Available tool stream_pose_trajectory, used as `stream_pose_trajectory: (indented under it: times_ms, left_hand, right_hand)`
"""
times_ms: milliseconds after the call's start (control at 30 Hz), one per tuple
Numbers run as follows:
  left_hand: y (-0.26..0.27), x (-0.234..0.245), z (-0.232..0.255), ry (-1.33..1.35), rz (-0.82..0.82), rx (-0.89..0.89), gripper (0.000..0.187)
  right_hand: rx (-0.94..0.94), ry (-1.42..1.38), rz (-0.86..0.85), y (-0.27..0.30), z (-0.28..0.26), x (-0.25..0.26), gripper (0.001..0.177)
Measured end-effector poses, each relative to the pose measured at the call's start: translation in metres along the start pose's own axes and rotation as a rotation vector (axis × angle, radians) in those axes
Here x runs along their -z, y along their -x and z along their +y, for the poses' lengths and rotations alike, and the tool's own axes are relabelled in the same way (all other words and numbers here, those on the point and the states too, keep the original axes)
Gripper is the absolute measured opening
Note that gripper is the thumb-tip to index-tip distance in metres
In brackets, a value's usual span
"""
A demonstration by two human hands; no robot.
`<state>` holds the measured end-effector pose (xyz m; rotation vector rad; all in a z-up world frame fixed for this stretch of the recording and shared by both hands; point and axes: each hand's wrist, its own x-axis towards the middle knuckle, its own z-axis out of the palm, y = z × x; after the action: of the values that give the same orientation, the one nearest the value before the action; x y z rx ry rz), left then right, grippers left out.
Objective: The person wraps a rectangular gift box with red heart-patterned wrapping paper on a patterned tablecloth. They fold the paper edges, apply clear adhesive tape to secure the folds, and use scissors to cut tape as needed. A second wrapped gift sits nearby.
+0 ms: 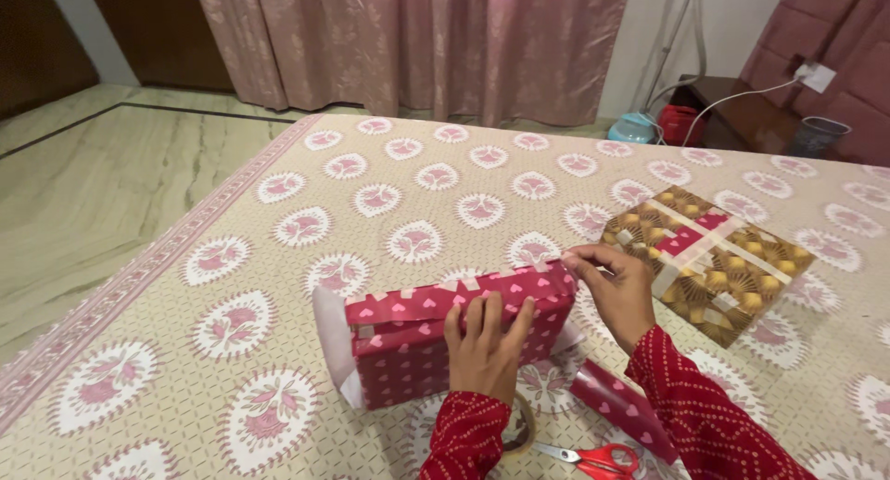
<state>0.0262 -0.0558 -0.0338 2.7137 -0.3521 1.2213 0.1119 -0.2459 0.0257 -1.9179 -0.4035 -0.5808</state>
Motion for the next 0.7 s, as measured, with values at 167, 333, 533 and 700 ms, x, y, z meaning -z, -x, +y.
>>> stream_pose_trajectory:
  times_ms: [167, 333, 533, 700]
  left_hand:
    - [-0.002, -0.005, 0.005, -0.004, -0.002, 0.018, 0.055]
    - [-0.001, -0.005, 0.01, 0.038, 0.034, -0.017, 0.049]
    - [-0.007, -0.014, 0.018, -0.048, -0.041, -0.17, 0.042]
    - [-0.01, -0.012, 0.02, 0.104, -0.079, -0.126, 0.039]
  right_hand:
    - [-0.064, 0.065, -0.122, 0.004, 0.012, 0.002, 0.018]
    - [0.248, 0.28, -0.088, 0.011, 0.019, 0.004, 0.017]
    - [-0.116, 0.006, -0.155, 0.011, 0.028, 0.011, 0.02]
    - [-0.328, -0.297, -0.227, 0.008, 0.044, 0.016, 0.021]
